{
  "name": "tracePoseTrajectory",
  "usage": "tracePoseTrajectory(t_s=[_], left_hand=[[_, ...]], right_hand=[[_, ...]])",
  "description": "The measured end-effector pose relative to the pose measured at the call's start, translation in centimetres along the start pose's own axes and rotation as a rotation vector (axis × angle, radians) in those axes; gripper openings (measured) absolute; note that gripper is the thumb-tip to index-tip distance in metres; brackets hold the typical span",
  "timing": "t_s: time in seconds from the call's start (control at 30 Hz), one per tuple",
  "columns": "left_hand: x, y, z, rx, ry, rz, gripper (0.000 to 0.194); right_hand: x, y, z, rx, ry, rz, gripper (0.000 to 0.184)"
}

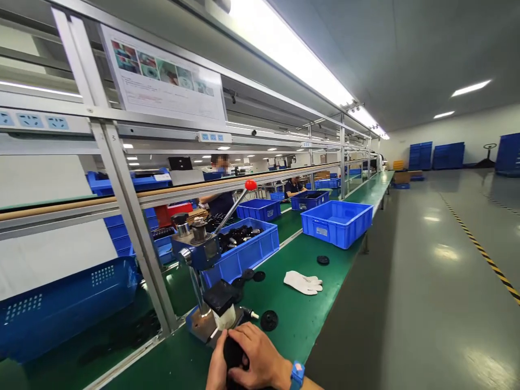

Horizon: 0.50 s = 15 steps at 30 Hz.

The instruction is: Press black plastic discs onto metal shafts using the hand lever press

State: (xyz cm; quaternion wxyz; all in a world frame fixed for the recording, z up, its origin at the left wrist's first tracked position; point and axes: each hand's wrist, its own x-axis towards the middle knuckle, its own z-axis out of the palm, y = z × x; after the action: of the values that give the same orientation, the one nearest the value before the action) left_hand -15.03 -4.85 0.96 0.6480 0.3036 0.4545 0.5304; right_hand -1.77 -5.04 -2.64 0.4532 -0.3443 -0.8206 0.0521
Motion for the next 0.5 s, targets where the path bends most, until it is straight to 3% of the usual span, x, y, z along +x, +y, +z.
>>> tracePoseTrajectory(t_s=[0.1,0.2,0.5], left_hand=[[-0.5,0.6,0.1,0.007,0.078,0.019,0.032],[-1.1,0.9,0.1,0.009,0.079,0.043,0.029],[-1.0,1.0,-0.3,0.003,0.094,-0.002,0.041]], right_hand=[[0.2,0.2,0.4,-0.04,0.009,-0.01,0.079],[0.3,0.5,0.7,-0.076,0.003,-0.033,0.082],[0.6,0.0,0.8,-0.071,0.025,-0.069,0.078]])
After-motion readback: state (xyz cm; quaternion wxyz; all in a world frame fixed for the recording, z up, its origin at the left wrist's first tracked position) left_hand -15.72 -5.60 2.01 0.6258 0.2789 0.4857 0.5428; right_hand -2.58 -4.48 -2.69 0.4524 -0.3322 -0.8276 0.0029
